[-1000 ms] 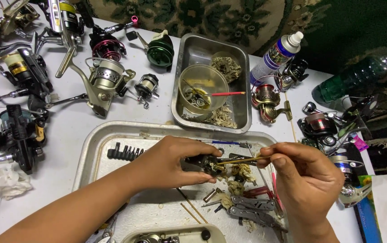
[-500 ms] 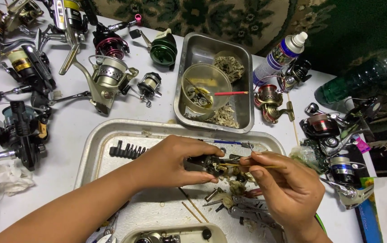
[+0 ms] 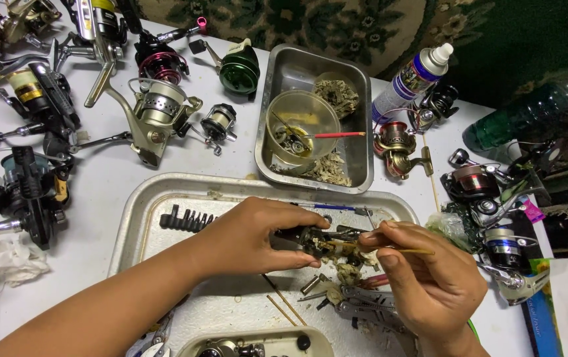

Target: Assembling the internal components and gears of a fishing reel body

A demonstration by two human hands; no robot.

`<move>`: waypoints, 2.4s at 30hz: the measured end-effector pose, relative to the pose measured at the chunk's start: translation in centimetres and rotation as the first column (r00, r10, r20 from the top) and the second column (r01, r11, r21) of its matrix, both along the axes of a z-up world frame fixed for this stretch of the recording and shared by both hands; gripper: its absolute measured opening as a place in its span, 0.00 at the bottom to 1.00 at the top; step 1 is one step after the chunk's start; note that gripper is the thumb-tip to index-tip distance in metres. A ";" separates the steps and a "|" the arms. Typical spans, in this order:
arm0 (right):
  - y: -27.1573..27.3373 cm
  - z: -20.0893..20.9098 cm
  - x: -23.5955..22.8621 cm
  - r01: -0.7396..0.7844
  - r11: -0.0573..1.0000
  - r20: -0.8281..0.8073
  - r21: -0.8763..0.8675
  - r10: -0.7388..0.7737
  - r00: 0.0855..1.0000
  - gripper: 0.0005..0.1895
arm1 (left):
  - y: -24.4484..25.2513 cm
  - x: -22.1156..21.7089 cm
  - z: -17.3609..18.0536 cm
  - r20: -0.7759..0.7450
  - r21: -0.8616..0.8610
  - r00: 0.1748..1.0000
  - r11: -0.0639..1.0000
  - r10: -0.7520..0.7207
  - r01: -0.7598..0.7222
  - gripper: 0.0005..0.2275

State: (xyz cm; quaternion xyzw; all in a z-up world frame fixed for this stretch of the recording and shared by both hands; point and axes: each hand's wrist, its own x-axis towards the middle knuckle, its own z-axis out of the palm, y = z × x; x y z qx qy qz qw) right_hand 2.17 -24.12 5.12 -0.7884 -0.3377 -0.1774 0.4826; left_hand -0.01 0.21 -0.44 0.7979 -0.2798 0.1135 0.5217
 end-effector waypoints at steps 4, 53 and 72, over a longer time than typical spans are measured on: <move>0.0 0.0 0.0 -0.012 1.000 0.050 -0.027 0.013 0.999 0.13 | 0.0 0.0 -0.2 0.029 -0.008 1.000 1.000 0.002 -0.002 0.22; -4.5 -2.8 2.8 -0.168 0.532 -0.112 -0.830 0.136 0.984 0.13 | 0.3 -0.3 0.5 0.028 0.113 0.992 0.986 0.120 -0.122 0.23; -4.5 -4.0 5.5 -0.076 0.648 -0.143 -0.757 -0.051 0.988 0.09 | 0.4 -0.1 0.4 0.070 0.086 0.992 0.990 0.103 -0.109 0.22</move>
